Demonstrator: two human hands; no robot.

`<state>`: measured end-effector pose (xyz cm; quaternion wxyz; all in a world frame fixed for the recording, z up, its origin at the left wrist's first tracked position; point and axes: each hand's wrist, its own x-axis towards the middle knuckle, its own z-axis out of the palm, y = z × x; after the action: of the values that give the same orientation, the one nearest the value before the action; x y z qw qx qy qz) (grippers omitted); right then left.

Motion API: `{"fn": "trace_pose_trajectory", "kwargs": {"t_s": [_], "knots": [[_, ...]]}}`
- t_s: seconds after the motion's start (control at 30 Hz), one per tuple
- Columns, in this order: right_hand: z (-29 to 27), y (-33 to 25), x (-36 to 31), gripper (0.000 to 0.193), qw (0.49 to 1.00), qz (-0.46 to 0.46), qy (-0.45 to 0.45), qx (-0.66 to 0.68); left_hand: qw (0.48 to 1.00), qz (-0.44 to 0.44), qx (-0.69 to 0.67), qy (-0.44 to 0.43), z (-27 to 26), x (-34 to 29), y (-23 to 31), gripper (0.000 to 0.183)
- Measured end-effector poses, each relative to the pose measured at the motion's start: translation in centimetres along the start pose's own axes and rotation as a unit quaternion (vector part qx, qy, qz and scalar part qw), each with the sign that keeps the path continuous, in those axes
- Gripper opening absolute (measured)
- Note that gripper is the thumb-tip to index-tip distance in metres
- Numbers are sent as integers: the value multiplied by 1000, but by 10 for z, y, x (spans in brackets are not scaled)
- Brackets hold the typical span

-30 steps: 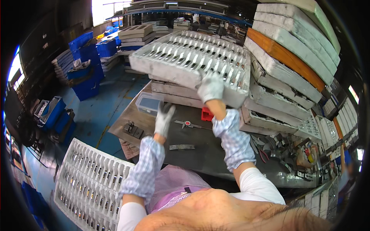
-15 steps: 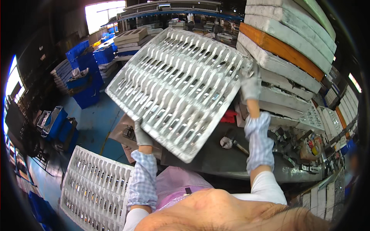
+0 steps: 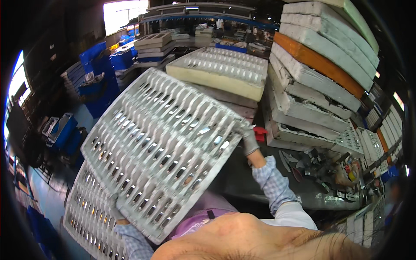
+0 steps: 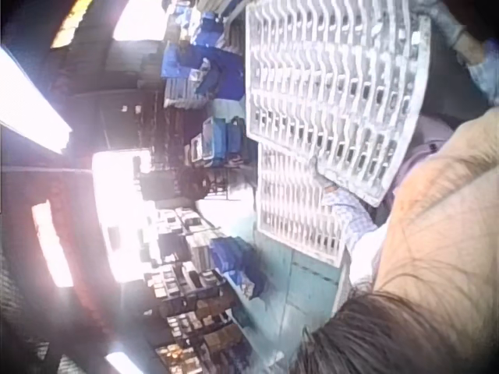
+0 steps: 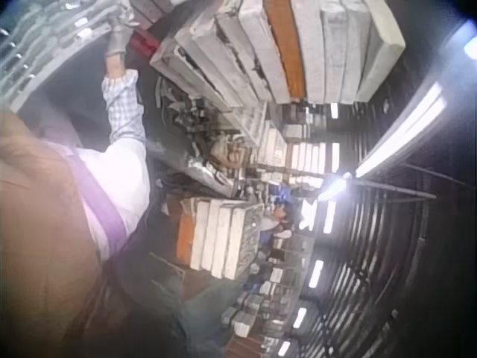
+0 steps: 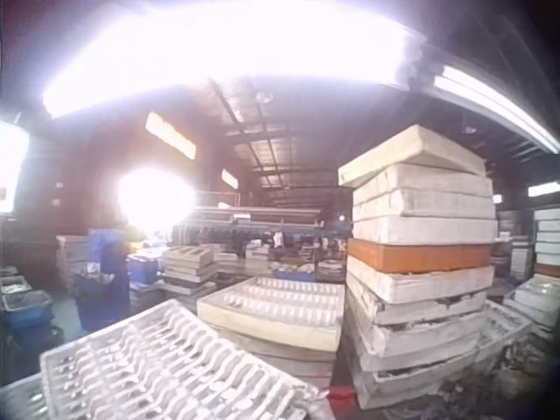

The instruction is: The person is inspecting and cleaning small metal parts, then organizing them into a plastic grid tray.

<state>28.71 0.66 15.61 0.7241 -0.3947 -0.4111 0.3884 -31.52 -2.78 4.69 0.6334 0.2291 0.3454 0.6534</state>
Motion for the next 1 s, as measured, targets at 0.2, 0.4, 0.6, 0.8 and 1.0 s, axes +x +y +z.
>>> {"fn": "trace_pose_trajectory", "kwargs": {"t_s": [0.2, 0.4, 0.6, 0.8, 1.0], "knots": [[133, 111, -53, 27, 980, 39, -144, -131, 965, 109, 120, 205, -137, -87, 104, 37], [243, 186, -98, 33, 959, 217, -182, -27, 883, 156, 274, 348, -245, -196, 154, 36], [248, 225, -111, 47, 910, 309, -270, -63, 764, 153, 503, 375, -286, -251, 138, 36], [239, 221, -107, 56, 840, 198, -394, -315, 849, 80, 354, 384, -263, -219, 163, 51], [227, 207, -98, 36, 689, 27, -529, -495, 571, 229, 711, 340, -87, -147, 223, 37]]}}
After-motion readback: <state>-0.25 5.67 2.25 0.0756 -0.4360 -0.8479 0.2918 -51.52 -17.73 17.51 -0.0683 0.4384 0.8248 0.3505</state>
